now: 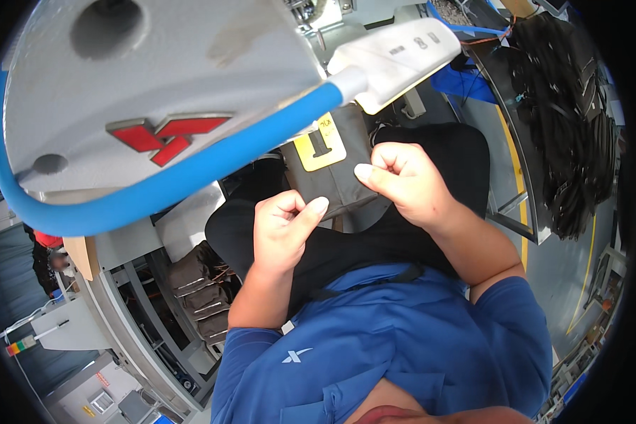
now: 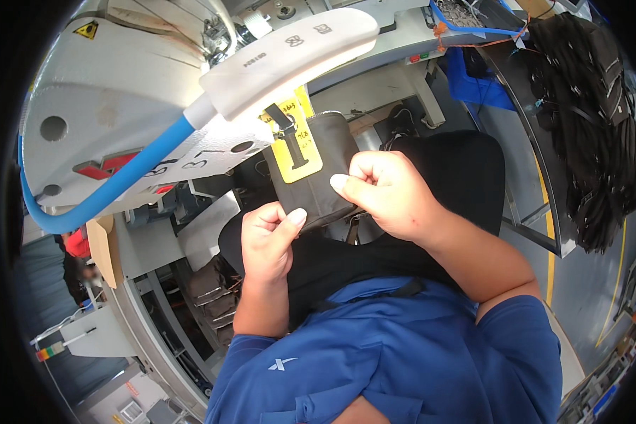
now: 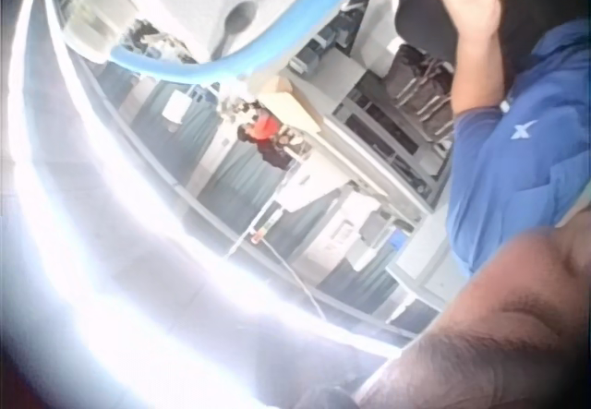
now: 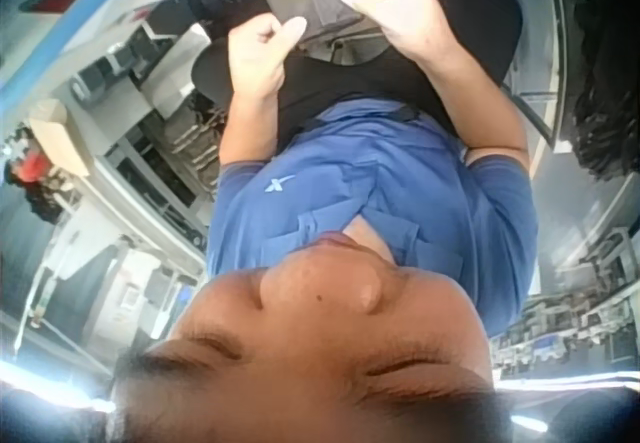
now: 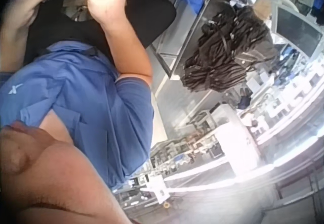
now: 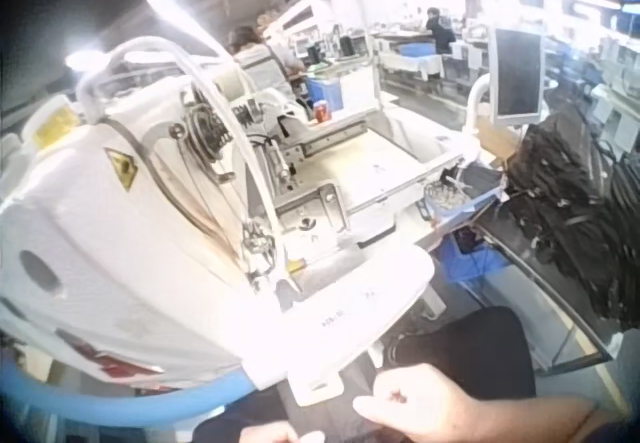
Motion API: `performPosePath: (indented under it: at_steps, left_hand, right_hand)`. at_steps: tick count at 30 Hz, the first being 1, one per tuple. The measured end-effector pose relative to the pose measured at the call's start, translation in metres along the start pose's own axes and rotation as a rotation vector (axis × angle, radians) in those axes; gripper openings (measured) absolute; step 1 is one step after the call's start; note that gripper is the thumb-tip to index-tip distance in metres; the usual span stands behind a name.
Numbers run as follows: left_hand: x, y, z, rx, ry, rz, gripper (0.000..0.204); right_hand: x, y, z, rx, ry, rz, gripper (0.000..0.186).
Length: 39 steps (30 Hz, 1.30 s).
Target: Sewing and assembling components of a leather bag using an industrial sewing machine.
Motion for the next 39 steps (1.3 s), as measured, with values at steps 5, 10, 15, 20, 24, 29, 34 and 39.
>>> performPosePath:
  at_steps: [5,10,15,20,24,29,34,39]
  left_hand:
    - [-0.001,0.004,0.002,0.006,-0.04,-0.02,0.032]
    - [0.001,0.002,0.003,-0.004,-0.059,-0.011,0.031]
    - [0.002,0.0,0.001,0.019,-0.101,-0.006,0.029]
    - [-0.001,0.003,-0.001,0.014,-0.079,-0.029,0.03]
    - [0.005,-0.001,-0.006,-0.001,-0.066,-0.01,0.025]
    - [-0.001,0.024,-0.015,-0.923,0.162,0.816,0.041]
    - [-0.011,0.028,-0.012,-1.088,0.123,1.053,0.048]
    - [-0.016,0.023,-0.006,-1.135,0.024,1.124,0.038]
  right_hand:
    - [0.003,0.004,-0.001,-0.028,0.006,-0.033,0.041]
    - [0.014,0.002,0.0,0.072,0.055,-0.065,0.042]
    - [0.007,-0.002,0.003,-0.016,0.02,-0.144,0.043]
    - [0.004,0.002,0.002,0.001,-0.028,-0.066,0.041]
    - [0.005,0.004,-0.002,-0.026,-0.021,-0.062,0.038]
    - [0.006,-0.036,-0.023,0.769,0.069,-0.68,0.027]
    - [0.004,-0.032,-0.032,0.962,0.108,-0.851,0.035]
    - [0.004,-0.032,-0.031,1.03,0.122,-0.842,0.029]
Point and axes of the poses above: each hand's wrist, its own z-axis towards the middle knuckle, its own x-axis out of the back of the hand, y = z × x, the point moved 5 cm from there along z, towards the middle knuckle, and after that the axes turned 3 degrees about -z, right-handed, at the moved point
